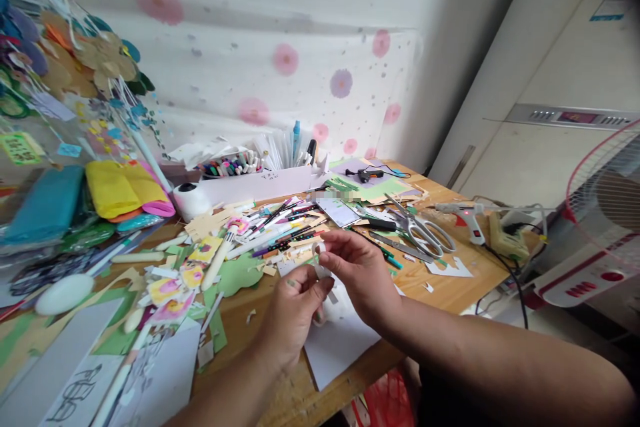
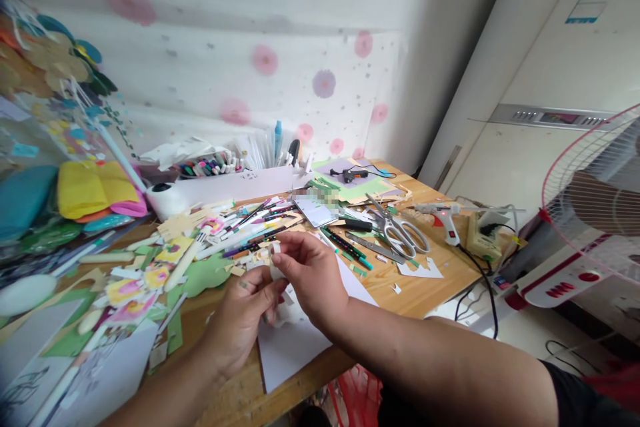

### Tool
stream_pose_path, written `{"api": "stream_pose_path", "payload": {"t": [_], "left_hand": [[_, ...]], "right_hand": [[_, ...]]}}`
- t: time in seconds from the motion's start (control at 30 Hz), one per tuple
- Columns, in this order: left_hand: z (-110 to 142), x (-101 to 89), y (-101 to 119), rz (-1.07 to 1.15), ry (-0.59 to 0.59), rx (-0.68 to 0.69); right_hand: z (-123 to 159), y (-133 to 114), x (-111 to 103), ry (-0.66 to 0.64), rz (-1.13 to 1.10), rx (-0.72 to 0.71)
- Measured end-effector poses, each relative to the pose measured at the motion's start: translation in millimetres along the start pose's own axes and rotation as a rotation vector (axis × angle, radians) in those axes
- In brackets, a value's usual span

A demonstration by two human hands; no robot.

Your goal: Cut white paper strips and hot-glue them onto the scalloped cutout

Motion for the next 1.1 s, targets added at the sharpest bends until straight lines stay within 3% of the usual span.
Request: {"api": "stream_pose_path", "payload": {"t": [0.23, 0.5, 0.7, 1.1], "left_hand": [[1, -3.3, 7, 0.013, -0.01, 0.026], [2, -9.4, 12, -0.112, 0.043, 0.082], [0, -14.9, 12, -0.307, 0.131, 0.12], [6, -18.0, 22, -0.502, 0.264, 0.187]], "right_hand": [[-1, -1, 0, -0.124, -0.147, 0.104], [11, 13, -4, -0.238, -0.027, 0.352], [6, 10, -9, -0.188, 0.075, 0.26], [0, 17, -1, -0.251, 0.114, 0.328]]}}
Point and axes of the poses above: each hand's wrist, its own z-axis away from the middle knuckle, its own x-axis out of the palm, y = z × x, the point moved 6 cm from there along -z, towards the middle knuckle, and after that the axes turned 14 degrees about -x, right-handed, at the moved point
